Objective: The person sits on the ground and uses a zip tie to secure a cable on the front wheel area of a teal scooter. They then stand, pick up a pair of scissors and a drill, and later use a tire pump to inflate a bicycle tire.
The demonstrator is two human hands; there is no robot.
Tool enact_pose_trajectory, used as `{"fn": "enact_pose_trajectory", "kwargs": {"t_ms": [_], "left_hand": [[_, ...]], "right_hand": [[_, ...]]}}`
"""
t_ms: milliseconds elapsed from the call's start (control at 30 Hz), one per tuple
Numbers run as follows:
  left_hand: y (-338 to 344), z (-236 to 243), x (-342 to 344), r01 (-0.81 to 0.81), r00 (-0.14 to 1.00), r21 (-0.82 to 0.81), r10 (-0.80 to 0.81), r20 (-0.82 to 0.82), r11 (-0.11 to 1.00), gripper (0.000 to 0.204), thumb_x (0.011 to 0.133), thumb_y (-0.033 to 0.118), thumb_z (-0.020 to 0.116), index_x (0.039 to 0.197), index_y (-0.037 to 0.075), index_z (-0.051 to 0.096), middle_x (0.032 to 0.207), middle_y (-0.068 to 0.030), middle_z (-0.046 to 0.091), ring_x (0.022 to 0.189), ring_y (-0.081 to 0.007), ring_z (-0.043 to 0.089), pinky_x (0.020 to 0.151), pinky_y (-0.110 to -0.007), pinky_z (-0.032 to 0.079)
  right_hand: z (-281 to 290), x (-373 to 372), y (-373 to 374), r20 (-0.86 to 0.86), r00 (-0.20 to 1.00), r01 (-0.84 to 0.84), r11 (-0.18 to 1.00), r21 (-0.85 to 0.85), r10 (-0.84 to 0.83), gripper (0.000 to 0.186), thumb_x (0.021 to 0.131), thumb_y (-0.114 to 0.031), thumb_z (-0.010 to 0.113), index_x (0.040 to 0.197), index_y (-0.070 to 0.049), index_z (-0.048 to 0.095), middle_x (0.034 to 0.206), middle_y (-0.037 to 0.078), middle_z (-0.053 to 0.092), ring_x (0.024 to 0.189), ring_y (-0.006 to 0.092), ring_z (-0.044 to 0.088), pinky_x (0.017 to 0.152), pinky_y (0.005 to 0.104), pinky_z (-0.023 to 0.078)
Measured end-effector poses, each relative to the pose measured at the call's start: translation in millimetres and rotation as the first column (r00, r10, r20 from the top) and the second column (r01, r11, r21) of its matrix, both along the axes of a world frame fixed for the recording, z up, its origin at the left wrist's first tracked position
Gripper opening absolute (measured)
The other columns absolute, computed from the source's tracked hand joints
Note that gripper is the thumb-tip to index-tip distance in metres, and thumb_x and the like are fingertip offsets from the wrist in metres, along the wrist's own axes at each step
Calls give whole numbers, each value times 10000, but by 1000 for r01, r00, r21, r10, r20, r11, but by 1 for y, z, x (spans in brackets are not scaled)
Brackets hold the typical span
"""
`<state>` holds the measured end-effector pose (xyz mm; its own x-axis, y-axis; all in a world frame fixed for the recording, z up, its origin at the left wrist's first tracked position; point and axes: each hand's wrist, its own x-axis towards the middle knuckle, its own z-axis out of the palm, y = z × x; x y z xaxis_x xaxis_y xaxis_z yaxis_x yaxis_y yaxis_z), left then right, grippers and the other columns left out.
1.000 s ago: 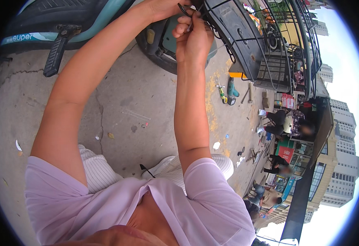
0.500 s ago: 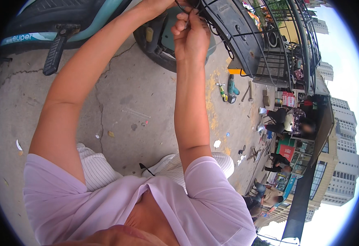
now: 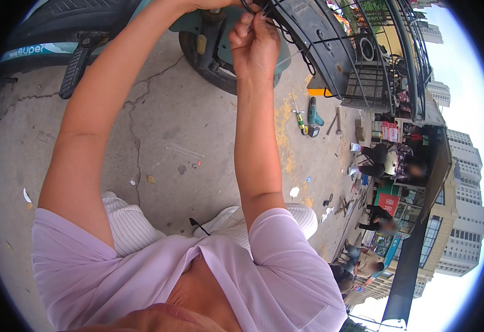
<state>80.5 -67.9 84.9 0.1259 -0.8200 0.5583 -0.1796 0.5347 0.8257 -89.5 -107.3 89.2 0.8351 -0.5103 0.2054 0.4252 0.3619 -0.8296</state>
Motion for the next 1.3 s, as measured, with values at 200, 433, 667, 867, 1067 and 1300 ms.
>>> {"fn": "enact_pose_trajectory", "kwargs": {"t_ms": [200, 433, 667, 867, 1067, 1300], "left_hand": [[10, 9, -17, -319, 938, 54, 307, 164, 946, 233, 746, -89, 506, 908, -27, 662, 817, -120, 693, 786, -184, 654, 721, -322, 504], [20, 8, -10, -242, 940, 45, 223, 257, 969, 134, 786, -13, 555, 843, -22, 676, 722, -129, 674, 666, -181, 627, 640, -339, 504], [19, 12, -14, -293, 953, 198, 271, 134, 935, 120, 840, 40, 569, 823, -30, 665, 697, -105, 660, 632, -173, 617, 594, -347, 504], [21, 7, 1, 70, 978, 312, -4, -209, 948, 95, 854, 13, 580, 816, -31, 655, 715, -72, 648, 658, -160, 609, 580, -307, 503], [33, 2, 12, 224, 973, 269, -228, -15, 937, 169, 818, 30, 668, 963, -46, 627, 815, -86, 658, 753, -147, 616, 700, -290, 504], [44, 6, 3, 430, 885, 205, -365, -288, 879, 176, 859, 77, 650, 997, -28, 619, 866, -91, 658, 791, -184, 635, 780, -290, 517]], "right_hand": [[2, -2, 10, -4, 999, 47, 985, -167, -48, 209, 967, -133, 459, 1104, -21, 569, 863, 52, 587, 680, 124, 474, 583, 277, 378], [-1, 1, 10, 16, 995, 96, 989, -116, -94, 156, 950, -109, 469, 985, 1, 574, 815, 64, 588, 661, 134, 479, 596, 291, 390], [-12, 9, 6, -6, 978, 201, 960, -196, -206, 249, 977, -179, 478, 879, 23, 585, 711, 70, 610, 577, 156, 556, 551, 252, 450], [-8, 12, 11, -66, 960, 252, 944, -213, -272, 254, 974, -181, 485, 882, 27, 596, 698, 85, 621, 579, 156, 568, 561, 248, 464], [-13, 17, 10, 11, 945, 321, 924, -209, -326, 230, 972, -153, 485, 884, 28, 597, 724, 94, 638, 562, 150, 567, 547, 240, 463], [-12, 16, 9, -47, 912, 387, 891, -239, -408, 182, 970, -136, 484, 927, 16, 574, 711, 73, 617, 556, 134, 557, 518, 238, 445]]}}
